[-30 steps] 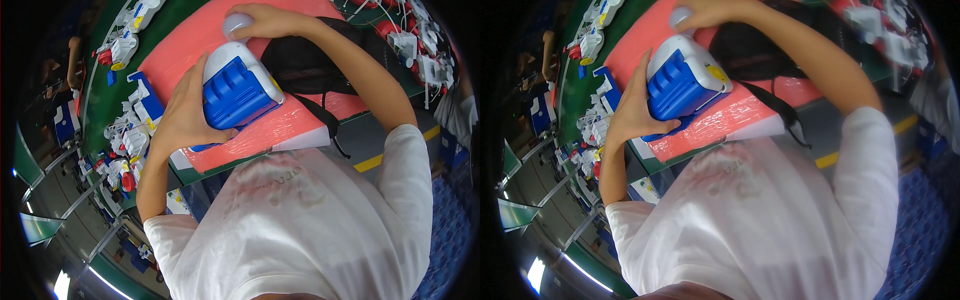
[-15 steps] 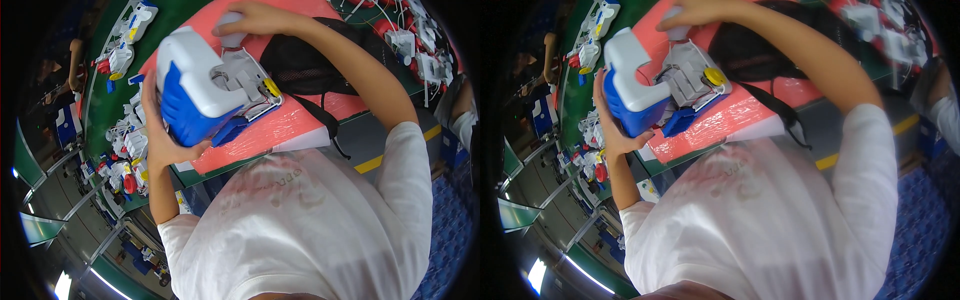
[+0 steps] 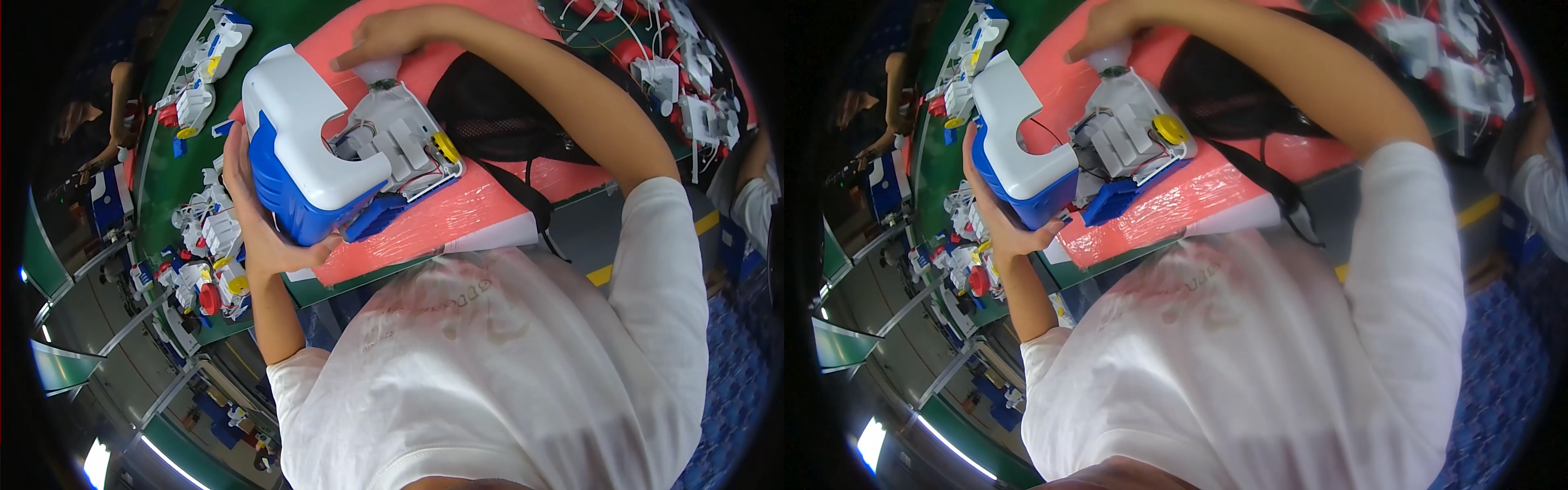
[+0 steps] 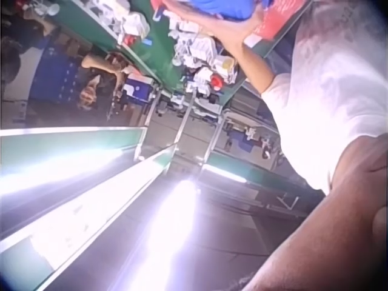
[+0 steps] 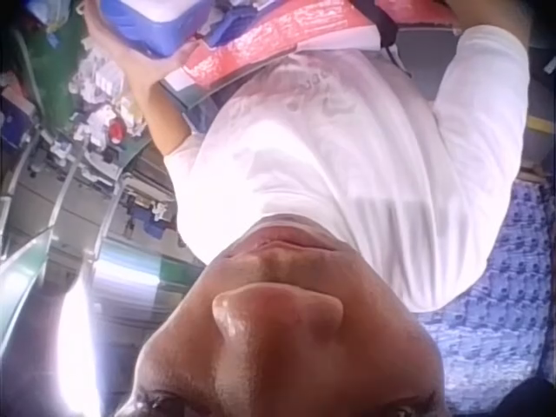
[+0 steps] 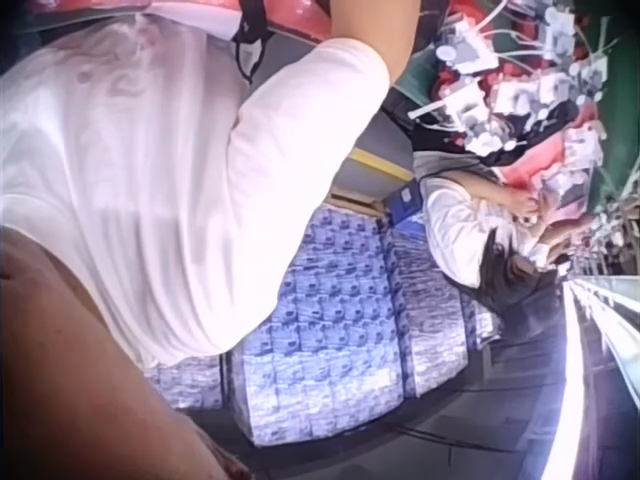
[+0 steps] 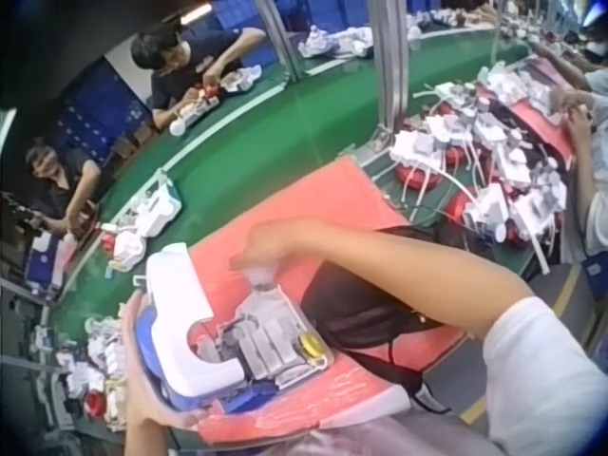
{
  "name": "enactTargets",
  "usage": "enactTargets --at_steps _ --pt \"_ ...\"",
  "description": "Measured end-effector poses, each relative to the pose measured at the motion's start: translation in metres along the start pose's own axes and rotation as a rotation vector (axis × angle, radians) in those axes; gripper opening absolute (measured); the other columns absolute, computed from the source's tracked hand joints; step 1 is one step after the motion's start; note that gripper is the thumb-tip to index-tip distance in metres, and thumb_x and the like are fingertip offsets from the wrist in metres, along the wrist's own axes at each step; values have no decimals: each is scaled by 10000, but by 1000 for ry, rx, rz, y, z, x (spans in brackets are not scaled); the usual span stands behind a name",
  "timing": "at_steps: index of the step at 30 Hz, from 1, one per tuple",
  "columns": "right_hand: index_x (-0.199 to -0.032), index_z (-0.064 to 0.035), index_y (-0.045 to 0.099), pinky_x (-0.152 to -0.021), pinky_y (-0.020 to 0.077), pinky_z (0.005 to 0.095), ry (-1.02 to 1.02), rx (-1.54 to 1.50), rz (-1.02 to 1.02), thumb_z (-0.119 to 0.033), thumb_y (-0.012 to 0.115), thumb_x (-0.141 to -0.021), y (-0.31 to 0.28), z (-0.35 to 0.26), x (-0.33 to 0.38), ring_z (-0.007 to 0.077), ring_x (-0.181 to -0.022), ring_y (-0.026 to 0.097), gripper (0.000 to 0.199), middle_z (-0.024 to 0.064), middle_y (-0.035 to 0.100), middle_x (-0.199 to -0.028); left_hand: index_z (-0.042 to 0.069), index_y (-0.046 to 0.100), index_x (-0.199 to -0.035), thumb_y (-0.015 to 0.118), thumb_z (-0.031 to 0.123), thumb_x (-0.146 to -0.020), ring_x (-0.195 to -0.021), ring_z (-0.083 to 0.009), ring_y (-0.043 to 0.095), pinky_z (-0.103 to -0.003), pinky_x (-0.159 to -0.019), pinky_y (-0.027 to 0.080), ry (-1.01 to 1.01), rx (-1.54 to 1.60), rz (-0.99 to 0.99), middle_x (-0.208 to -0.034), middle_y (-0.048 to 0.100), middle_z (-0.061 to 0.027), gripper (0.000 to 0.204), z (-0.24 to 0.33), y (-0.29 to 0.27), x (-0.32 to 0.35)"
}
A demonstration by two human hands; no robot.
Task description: Assembling the internal and external components of a plastic electronic device on a factory line.
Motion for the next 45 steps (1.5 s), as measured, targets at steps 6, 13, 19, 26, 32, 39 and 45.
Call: enactTargets --at_steps 6,13,19,26,32,39,45 --pt "-922 -16 677 -737 509 384 88 282 252 -691 491 -752 12 18 -7 319 -786 651 721 192 663 -860 -18 135 -1427 802 326 -383 -1304 -335 332 -395 -1081 262 23 8 18 -1410 274 -236 1286 -1 1 0" --pt "-933 -25 686 -747 511 409 155 370 236 -644 489 -788 10 23 -6 328 -797 653 665 194 666 -867 -16 131 -1426 805 319 -391 -1285 -334 356 -400 -1070 287 21 43 20 -1399 286 -236 1280 -2 0 1" --pt "-861 -7 694 -805 460 455 87 379 84 -505 449 -837 0 7 5 372 -861 615 556 236 650 -893 -14 132 -1425 810 312 -392 -1267 -335 377 -403 -1059 308 11 78 23 -1385 300 -238 1278 -5 1 1" --pt "-981 -45 655 -750 514 431 90 612 346 -577 501 -825 14 -4 17 334 -781 659 575 195 663 -840 -17 136 -1423 814 314 -389 -1271 -338 372 -403 -1066 298 5 56 34 -1389 297 -243 1280 -3 0 1" --pt "-1061 -51 615 -759 516 431 94 637 468 -573 494 -843 23 -7 28 321 -854 657 578 199 657 -920 -19 146 -1422 808 318 -395 -1277 -342 366 -402 -1071 288 35 37 25 -1383 306 -248 1267 -3 1 0" --pt "-1005 4 640 -818 460 459 -394 890 501 -426 441 -901 0 -29 54 375 -863 616 485 266 635 -913 -12 169 -1415 800 280 -430 -1256 -327 387 -399 -1062 293 90 36 7 -1365 335 -222 1205 7 8 -9" --pt "-1207 -2 514 -790 478 320 178 -891 92 -516 506 -898 -1 -74 106 209 -943 599 600 140 603 -1096 30 224 -1418 805 208 -439 -1223 -307 420 -371 -1046 322 155 -176 -57 -1349 374 -178 1152 21 1 -11"
Point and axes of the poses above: each hand's wrist, its own x-axis away from the middle knuckle, its own y-axis out of the palm, z = x × y, the point moved 4 cm from there along -x, towards the middle knuckle
